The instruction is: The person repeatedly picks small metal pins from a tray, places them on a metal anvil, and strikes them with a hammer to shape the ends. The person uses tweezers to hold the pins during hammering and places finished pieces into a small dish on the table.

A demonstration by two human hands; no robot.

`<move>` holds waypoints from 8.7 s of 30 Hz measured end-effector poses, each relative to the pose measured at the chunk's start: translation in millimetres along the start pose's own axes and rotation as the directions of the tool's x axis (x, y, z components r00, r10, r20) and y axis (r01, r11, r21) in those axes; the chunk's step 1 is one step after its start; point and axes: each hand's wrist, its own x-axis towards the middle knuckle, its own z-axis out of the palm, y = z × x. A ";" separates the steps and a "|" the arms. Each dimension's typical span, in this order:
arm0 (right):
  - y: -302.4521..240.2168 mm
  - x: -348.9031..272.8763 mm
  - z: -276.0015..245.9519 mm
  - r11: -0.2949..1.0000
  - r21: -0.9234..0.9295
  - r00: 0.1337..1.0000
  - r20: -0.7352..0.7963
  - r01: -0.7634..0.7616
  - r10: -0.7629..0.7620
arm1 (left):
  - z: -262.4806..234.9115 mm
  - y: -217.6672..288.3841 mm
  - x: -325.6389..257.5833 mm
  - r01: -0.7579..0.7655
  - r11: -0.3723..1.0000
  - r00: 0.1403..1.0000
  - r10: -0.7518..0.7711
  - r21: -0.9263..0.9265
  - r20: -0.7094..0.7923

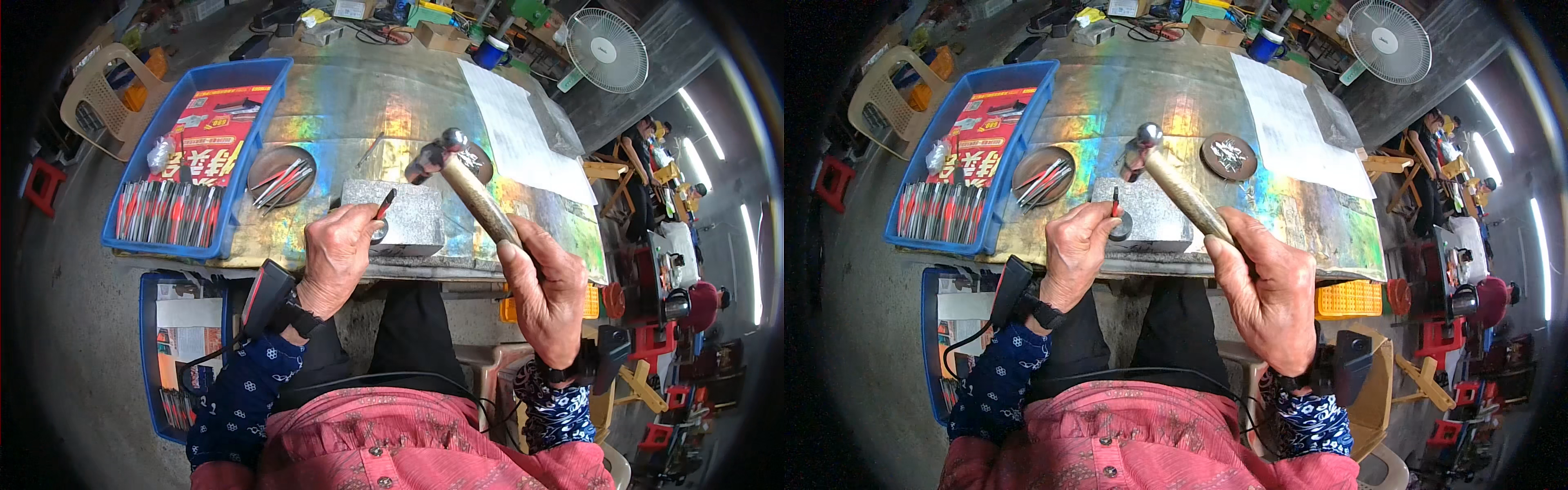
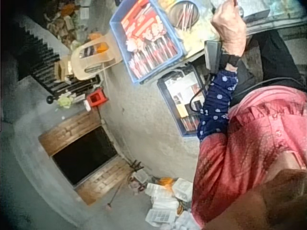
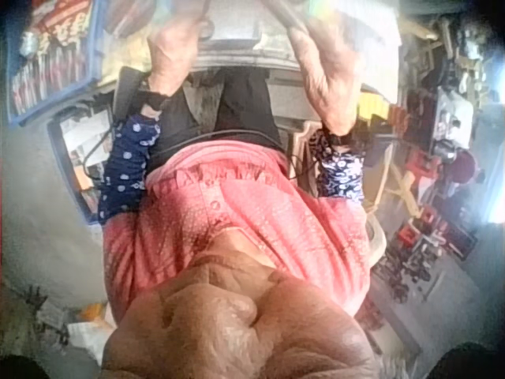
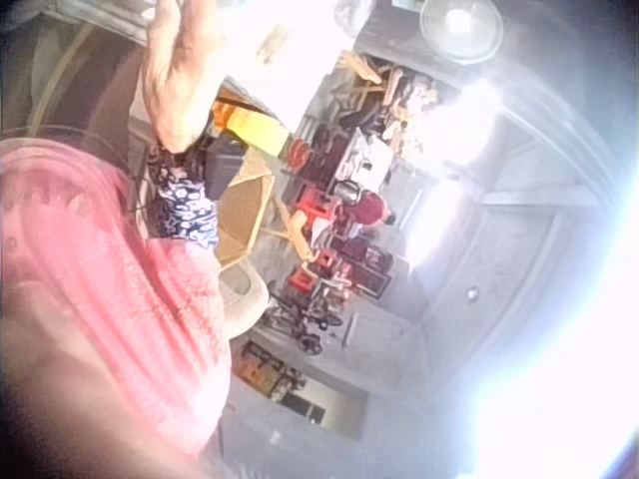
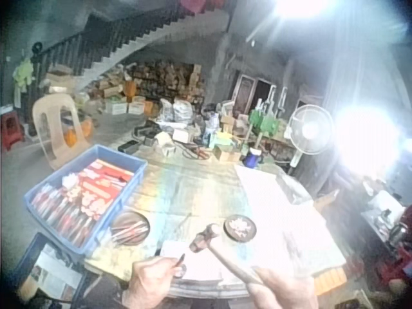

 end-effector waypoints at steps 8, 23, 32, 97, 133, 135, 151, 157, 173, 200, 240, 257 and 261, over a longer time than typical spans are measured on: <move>38.7 -15.2 26.9 0.997 -0.052 0.997 -0.060 0.050 -0.053 | -26.1 -3.3 12.0 0.298 0.814 0.954 -0.276 -0.499 0.120; 103.8 -35.1 94.5 0.899 -0.436 0.986 -0.140 0.024 -0.095 | -86.7 -47.5 5.5 0.439 0.885 0.898 -0.437 -0.156 0.045; 105.4 -35.9 107.5 0.942 -0.330 0.997 -0.066 -0.057 0.037 | -79.7 -71.4 19.3 -0.009 0.657 0.987 -0.115 0.754 0.112; 264.9 38.4 58.9 0.751 -0.656 0.989 0.050 -0.073 0.140 | -207.8 -126.6 9.6 0.223 0.402 0.947 -0.307 0.888 -0.099; 226.0 -29.1 45.1 0.893 -0.448 0.998 -0.005 -0.051 0.055 | -50.8 -22.9 24.5 0.307 0.911 0.952 -0.292 -0.275 0.093; 226.3 -28.9 45.6 0.873 -0.485 0.998 0.006 -0.049 0.059 | -43.2 -21.7 22.9 0.299 0.914 0.954 -0.280 -0.274 0.106; 229.3 -18.3 46.1 0.700 -0.691 0.979 0.196 0.181 -0.060 | -18.5 -26.5 12.6 0.342 0.902 0.938 -0.312 -0.264 0.149; 217.4 -17.8 39.8 0.837 -0.543 0.972 0.150 -0.074 0.183 | -13.3 -29.9 6.9 0.288 0.944 0.953 -0.267 -0.159 0.145; 119.7 -28.6 44.6 0.998 -0.006 0.995 -0.088 -0.057 0.056 | -27.4 -1.1 -0.1 0.435 0.743 0.897 -0.405 -0.509 0.175; 33.5 -42.1 99.0 0.649 0.744 0.975 0.016 -0.160 0.222 | -23.2 29.6 -33.7 0.604 0.082 0.739 -0.431 -0.793 0.518; 38.5 -43.5 132.6 0.850 0.499 0.966 -0.091 -0.166 0.243 | -16.9 18.5 -44.0 0.554 0.317 0.782 -0.516 -0.770 0.350; 78.4 -27.4 90.8 0.924 -0.377 0.986 -0.122 0.059 -0.113 | -11.6 -11.0 3.3 0.392 0.733 0.918 -0.350 -0.555 0.186; 87.6 -31.7 91.5 0.937 -0.349 0.996 -0.090 -0.027 -0.005 | -8.2 -11.9 3.6 0.347 0.804 0.938 -0.293 -0.482 0.187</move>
